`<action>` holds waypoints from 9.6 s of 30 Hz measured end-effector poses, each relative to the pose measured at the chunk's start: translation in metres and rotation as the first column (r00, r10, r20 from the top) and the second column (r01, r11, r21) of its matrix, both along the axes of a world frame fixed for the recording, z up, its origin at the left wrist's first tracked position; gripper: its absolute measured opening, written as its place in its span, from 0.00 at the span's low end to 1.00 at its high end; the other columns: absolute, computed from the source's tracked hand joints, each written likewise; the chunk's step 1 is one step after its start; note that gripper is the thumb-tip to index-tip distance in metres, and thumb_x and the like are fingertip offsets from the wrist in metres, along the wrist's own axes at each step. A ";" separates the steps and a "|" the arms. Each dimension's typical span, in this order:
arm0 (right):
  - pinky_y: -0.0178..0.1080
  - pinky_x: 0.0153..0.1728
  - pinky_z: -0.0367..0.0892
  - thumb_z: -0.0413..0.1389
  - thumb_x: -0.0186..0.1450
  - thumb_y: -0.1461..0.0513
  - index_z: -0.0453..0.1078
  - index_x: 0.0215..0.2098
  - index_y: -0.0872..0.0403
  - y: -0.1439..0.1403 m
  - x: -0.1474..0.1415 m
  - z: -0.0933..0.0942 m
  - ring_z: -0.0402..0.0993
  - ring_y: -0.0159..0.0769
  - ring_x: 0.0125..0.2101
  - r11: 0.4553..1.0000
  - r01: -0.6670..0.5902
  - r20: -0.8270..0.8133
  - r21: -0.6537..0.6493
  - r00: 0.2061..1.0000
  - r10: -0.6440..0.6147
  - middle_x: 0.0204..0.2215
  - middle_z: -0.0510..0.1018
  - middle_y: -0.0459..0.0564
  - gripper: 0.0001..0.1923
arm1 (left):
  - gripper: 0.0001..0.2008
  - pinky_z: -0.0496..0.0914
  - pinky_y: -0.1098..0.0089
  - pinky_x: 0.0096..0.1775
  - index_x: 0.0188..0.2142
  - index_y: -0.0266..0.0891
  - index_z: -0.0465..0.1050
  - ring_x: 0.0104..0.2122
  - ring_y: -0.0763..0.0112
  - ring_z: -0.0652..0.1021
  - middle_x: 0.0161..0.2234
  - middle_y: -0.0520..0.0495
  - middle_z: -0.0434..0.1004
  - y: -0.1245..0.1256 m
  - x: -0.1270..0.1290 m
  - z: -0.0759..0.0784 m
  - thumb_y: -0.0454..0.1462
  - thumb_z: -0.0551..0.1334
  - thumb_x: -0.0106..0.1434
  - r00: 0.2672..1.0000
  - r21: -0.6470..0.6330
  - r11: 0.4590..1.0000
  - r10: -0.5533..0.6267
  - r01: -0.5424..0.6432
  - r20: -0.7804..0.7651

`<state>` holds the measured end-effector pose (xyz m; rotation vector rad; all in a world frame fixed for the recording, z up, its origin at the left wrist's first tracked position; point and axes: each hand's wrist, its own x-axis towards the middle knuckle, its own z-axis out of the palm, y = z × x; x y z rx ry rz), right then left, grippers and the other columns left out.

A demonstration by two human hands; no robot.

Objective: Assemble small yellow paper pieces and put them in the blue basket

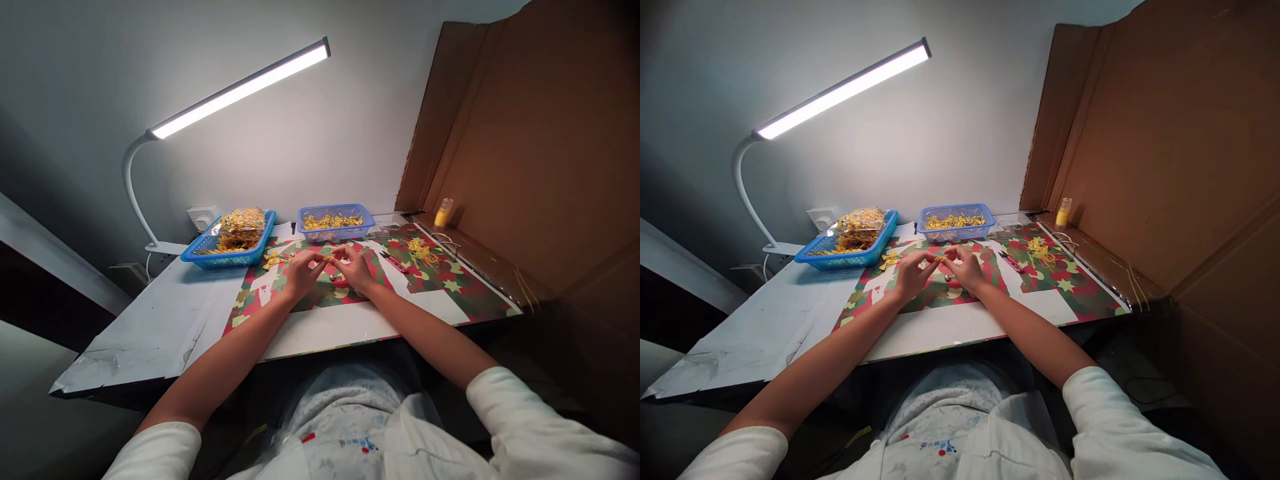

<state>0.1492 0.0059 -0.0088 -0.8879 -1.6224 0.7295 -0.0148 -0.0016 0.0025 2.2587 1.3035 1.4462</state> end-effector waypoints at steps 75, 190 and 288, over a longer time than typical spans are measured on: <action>0.33 0.28 0.68 0.58 0.57 0.46 0.58 0.33 0.48 0.032 0.039 0.026 0.66 0.25 0.20 0.975 -0.100 -0.463 -0.197 0.886 -0.003 0.19 0.65 0.36 0.19 | 0.09 0.65 0.67 0.35 0.30 0.40 0.76 0.32 0.65 0.75 0.28 0.46 0.79 0.030 -0.017 -0.013 0.39 0.59 0.61 0.919 -0.076 0.997 -0.004 -0.028 -0.395; 0.29 0.21 0.56 0.56 0.61 0.63 0.65 0.28 0.53 0.017 0.021 0.108 0.49 0.23 0.18 0.925 -0.338 -0.580 -0.172 0.794 0.182 0.17 0.53 0.37 0.05 | 0.25 0.68 0.60 0.51 0.50 0.34 0.73 0.47 0.60 0.77 0.45 0.35 0.79 -0.005 0.029 -0.007 0.48 0.64 0.58 0.667 -0.585 0.352 -0.547 0.731 0.506; 0.44 0.41 0.54 0.49 0.69 0.60 0.76 0.43 0.50 0.029 -0.012 0.017 0.64 0.42 0.41 0.857 -0.036 0.601 0.515 0.727 -0.331 0.38 0.78 0.52 0.13 | 0.11 0.63 0.63 0.40 0.32 0.39 0.73 0.37 0.61 0.71 0.32 0.44 0.77 0.032 -0.027 0.013 0.38 0.54 0.67 0.813 0.212 0.971 0.208 -0.107 -0.544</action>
